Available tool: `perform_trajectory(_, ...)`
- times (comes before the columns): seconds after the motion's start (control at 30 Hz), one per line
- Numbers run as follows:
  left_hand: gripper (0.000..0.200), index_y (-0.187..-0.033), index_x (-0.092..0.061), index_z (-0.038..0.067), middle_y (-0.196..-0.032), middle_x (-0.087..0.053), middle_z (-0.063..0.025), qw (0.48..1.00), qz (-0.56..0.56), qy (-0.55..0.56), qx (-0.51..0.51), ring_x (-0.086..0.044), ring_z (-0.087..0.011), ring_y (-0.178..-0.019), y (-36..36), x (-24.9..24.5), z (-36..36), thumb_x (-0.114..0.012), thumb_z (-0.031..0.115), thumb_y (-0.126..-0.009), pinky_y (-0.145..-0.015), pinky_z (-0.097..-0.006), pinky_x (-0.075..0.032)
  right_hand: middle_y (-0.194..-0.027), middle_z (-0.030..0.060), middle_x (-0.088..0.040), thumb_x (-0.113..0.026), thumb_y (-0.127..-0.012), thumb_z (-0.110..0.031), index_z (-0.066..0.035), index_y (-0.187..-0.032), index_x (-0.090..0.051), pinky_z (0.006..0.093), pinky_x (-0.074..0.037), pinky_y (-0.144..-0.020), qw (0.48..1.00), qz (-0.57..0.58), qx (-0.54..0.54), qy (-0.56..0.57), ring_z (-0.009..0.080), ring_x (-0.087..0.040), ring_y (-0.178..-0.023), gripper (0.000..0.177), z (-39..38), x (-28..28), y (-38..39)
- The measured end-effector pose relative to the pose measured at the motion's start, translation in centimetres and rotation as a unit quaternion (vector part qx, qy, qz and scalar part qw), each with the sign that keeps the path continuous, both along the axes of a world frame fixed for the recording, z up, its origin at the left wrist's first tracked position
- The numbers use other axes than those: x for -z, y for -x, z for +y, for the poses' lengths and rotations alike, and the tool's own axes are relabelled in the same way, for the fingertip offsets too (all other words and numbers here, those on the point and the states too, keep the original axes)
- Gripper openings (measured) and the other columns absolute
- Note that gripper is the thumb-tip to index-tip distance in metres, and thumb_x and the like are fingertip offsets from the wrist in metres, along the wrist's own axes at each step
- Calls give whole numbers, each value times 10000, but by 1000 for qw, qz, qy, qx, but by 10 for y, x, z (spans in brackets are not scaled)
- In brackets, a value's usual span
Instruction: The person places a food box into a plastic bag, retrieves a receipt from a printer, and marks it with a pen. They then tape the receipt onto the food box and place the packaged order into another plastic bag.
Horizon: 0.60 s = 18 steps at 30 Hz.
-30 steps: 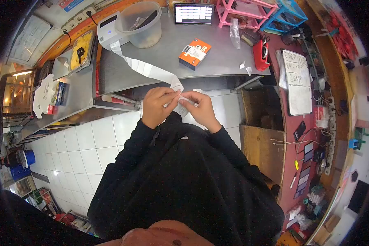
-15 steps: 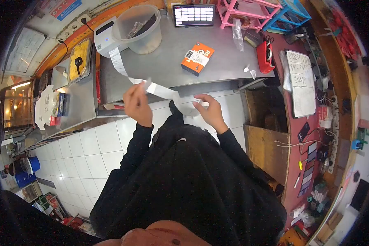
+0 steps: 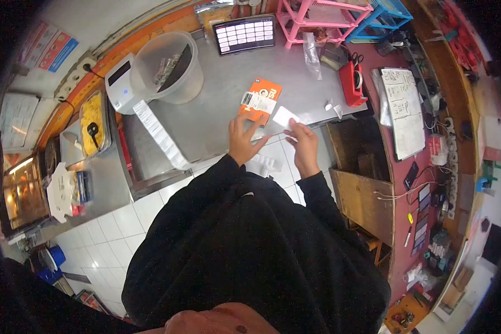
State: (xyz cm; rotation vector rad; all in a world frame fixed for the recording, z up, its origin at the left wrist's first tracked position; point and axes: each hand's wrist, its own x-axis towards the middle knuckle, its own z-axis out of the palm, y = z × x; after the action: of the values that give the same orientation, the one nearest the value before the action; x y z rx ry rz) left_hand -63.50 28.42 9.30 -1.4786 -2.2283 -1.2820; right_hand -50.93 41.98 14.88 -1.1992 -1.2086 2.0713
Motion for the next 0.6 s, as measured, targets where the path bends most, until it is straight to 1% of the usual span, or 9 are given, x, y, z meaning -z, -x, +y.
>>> perform_trajectory(0.1, 939, -1393, -358, 153, -1369, -279, -188, 980, -71, 175, -61, -252, -432, -1285, 25, 23, 46, -823, 378, -609, -987, -600, -268, -875, 20, -637, -699, -829, -252, -62, -900, -644, 292, -445, -731, 997, -31, 67, -18, 150, -613, -828, 210, 26, 9, 8)
perform_trajectory(0.13, 1064, -1443, -239, 169, -1417, -184, -194, 963, -88, 246, -61, -146, -485, -1333, 31, 39, 65, -826, 385, -582, -1002, -694, -189, -895, 21, -631, -718, -811, -266, -61, -911, -638, 297, -437, -742, 996, -44, 75, -18, 147, -596, -835, 241, 34, 18, 9)
perform_trajectory(0.23, 1035, -1447, -245, 187, -1431, -178, -195, 929, -9, 359, -86, -136, -479, -1341, 48, 70, 101, -809, 379, -601, -993, -722, -172, -892, 24, -629, -745, -781, -280, -53, -929, -632, 288, -435, -727, 992, -83, 94, -2, 140, -586, -812, 294, 45, 39, 18)
perform_trajectory(0.37, 650, -1359, -441, 266, -1405, -281, -173, 956, -94, 240, -144, -210, -466, -1326, 54, 104, 117, -682, 349, -762, -991, -672, -225, -894, 24, -618, -789, -725, -303, -14, -1020, -606, 285, -425, -704, 988, -127, 82, 28, 155, -575, -819, 452, 54, 77, 34)
perform_trajectory(0.4, 443, -1278, -545, 269, -1375, -351, -134, 960, -122, 196, -157, -312, -399, -1291, 56, 95, 113, -603, 301, -840, -993, -583, -288, -912, 19, -614, -774, -740, -305, -30, -1021, -613, 302, -422, -728, 987, -135, 76, 38, 156, -566, -831, 425, 57, 85, 39)
perform_trajectory(0.5, 380, -1247, -578, 255, -1352, -393, -97, 966, -187, 131, -123, -387, -326, -1241, 70, 116, 97, -581, 251, -866, -984, -491, -333, -938, 11, -608, -749, -764, -311, -55, -1023, -625, 331, -419, -761, 984, -165, 55, 46, 155, -549, -841, 385, 60, 109, 53)
perform_trajectory(0.53, 349, -1230, -593, 253, -1340, -414, -80, 972, -148, 121, -139, -431, -286, -1195, 70, 115, 94, -558, 201, -886, -977, -427, -353, -927, 13, -609, -755, -758, -313, -48, -1024, -621, 326, -423, -746, 982, -180, 44, 33, 152, -550, -825, 398, 60, 117, 58)
perform_trajectory(0.57, 348, -1227, -595, 252, -1338, -419, -79, 972, -150, 112, -142, -432, -287, -1194, 71, 113, 95, -561, 198, -885, -977, -429, -352, -917, 16, -610, -761, -753, -315, -42, -1025, -617, 321, -427, -731, 980, -193, 34, 20, 150, -551, -810, 411, 60, 125, 64)
perform_trajectory(0.6, 347, -1224, -597, 251, -1336, -423, -77, 972, -152, 104, -144, -432, -289, -1194, 71, 115, 95, -563, 195, -883, -977, -431, -351, -789, 9, -604, -786, -728, -316, -35, -915, -641, 270, -418, -628, 981, -193, 30, -1, 120, -539, -691, 368, 60, 131, 70)
